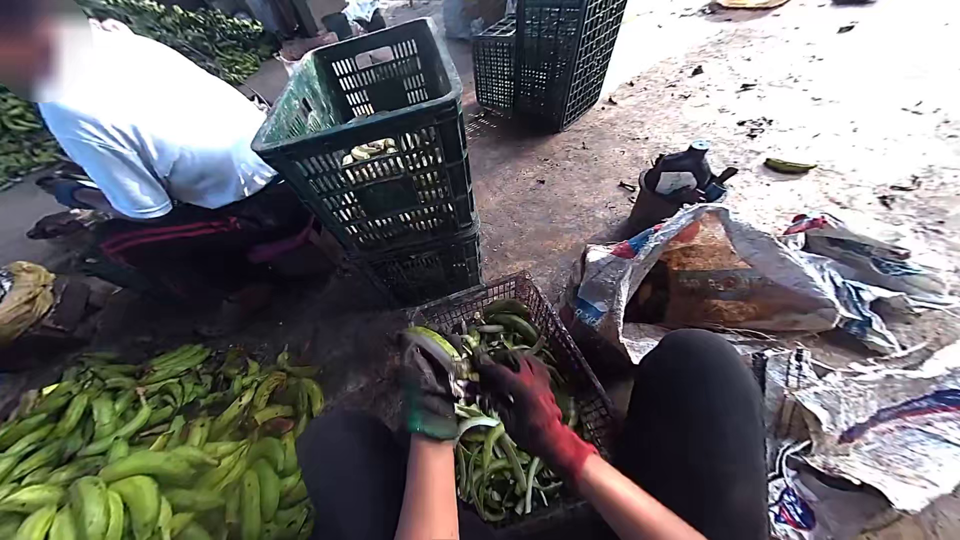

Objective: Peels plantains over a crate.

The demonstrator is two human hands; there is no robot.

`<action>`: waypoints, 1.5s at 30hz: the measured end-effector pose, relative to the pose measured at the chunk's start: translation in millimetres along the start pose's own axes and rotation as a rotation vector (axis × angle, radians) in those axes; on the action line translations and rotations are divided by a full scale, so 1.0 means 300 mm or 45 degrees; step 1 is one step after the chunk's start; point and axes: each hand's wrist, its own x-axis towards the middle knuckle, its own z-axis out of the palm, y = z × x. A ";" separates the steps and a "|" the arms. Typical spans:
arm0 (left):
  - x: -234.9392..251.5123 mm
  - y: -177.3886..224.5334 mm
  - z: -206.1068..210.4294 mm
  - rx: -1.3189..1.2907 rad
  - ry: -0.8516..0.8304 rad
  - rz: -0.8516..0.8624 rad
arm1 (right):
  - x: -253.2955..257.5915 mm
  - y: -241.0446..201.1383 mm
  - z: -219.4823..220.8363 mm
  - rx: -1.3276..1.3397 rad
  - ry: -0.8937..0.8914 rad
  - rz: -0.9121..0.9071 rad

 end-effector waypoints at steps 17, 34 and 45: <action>-0.027 0.037 -0.014 0.401 -0.159 -0.033 | 0.183 0.023 -0.093 -0.030 -0.381 0.254; -0.022 0.072 -0.046 -0.149 -0.288 -0.350 | 0.096 0.038 -0.053 0.296 -0.233 0.137; -0.116 0.194 -0.004 0.136 -0.488 -0.167 | 0.132 0.121 -0.063 0.630 0.143 0.333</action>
